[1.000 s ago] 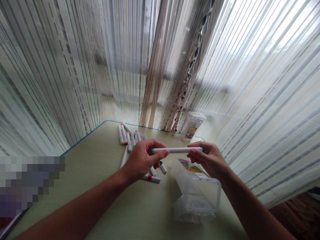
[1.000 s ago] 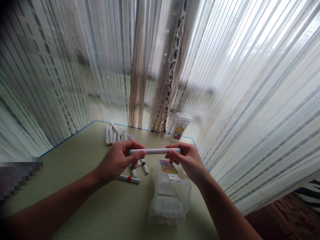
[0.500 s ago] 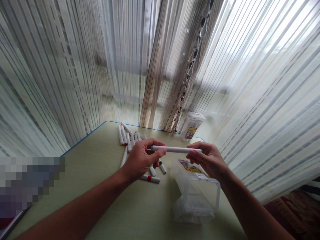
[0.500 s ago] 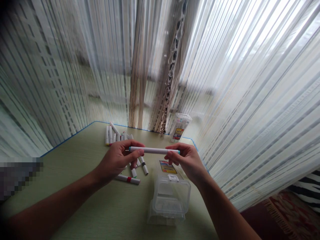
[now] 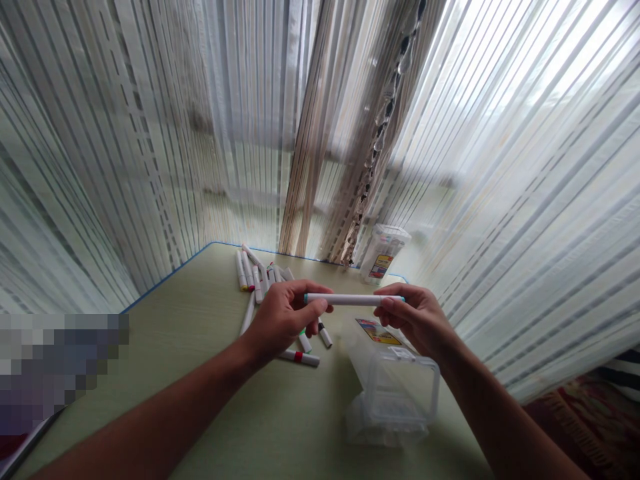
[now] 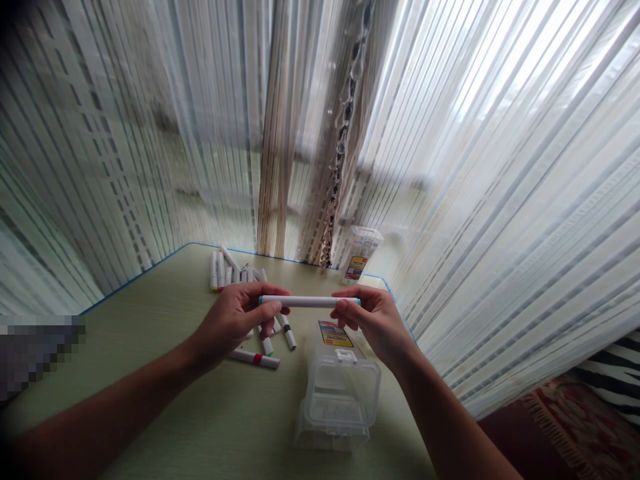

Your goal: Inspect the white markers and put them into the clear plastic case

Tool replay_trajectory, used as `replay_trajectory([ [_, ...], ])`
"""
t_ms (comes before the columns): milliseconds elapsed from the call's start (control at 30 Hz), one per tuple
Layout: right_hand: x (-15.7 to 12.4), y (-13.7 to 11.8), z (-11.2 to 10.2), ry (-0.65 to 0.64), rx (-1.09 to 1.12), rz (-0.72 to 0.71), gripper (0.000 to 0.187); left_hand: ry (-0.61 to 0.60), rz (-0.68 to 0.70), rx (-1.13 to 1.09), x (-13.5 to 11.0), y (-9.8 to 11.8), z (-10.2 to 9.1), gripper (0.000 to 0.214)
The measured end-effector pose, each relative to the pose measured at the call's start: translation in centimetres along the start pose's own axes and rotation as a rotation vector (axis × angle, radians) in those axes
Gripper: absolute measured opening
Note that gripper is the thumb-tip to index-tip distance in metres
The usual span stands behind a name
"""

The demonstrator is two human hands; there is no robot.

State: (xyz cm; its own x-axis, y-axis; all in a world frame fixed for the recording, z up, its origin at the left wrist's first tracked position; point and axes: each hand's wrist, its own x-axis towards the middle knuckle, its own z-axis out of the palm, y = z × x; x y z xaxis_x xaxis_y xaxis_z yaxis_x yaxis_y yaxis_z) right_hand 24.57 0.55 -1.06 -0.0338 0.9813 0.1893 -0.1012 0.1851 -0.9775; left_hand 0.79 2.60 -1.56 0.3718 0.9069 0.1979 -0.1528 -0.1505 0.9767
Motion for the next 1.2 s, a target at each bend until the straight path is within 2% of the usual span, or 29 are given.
replay_trajectory([
  [433,-0.1,0.2,0.0,-0.005,-0.030,0.001,0.027,-0.002,0.028,0.045,0.2,-0.8,-0.2,0.025],
  [667,-0.1,0.0,0.1,-0.042,-0.008,-0.006,0.023,-0.008,0.018,0.049,0.2,-0.5,-0.2,0.025],
  [867,-0.1,0.1,0.0,-0.014,0.000,-0.002,0.024,-0.015,0.014,0.042,0.2,-0.6,-0.3,0.026],
  [1200,0.0,0.1,-0.1,-0.042,0.004,0.003,0.023,-0.022,0.025,0.049,0.3,-0.7,-0.3,0.026],
])
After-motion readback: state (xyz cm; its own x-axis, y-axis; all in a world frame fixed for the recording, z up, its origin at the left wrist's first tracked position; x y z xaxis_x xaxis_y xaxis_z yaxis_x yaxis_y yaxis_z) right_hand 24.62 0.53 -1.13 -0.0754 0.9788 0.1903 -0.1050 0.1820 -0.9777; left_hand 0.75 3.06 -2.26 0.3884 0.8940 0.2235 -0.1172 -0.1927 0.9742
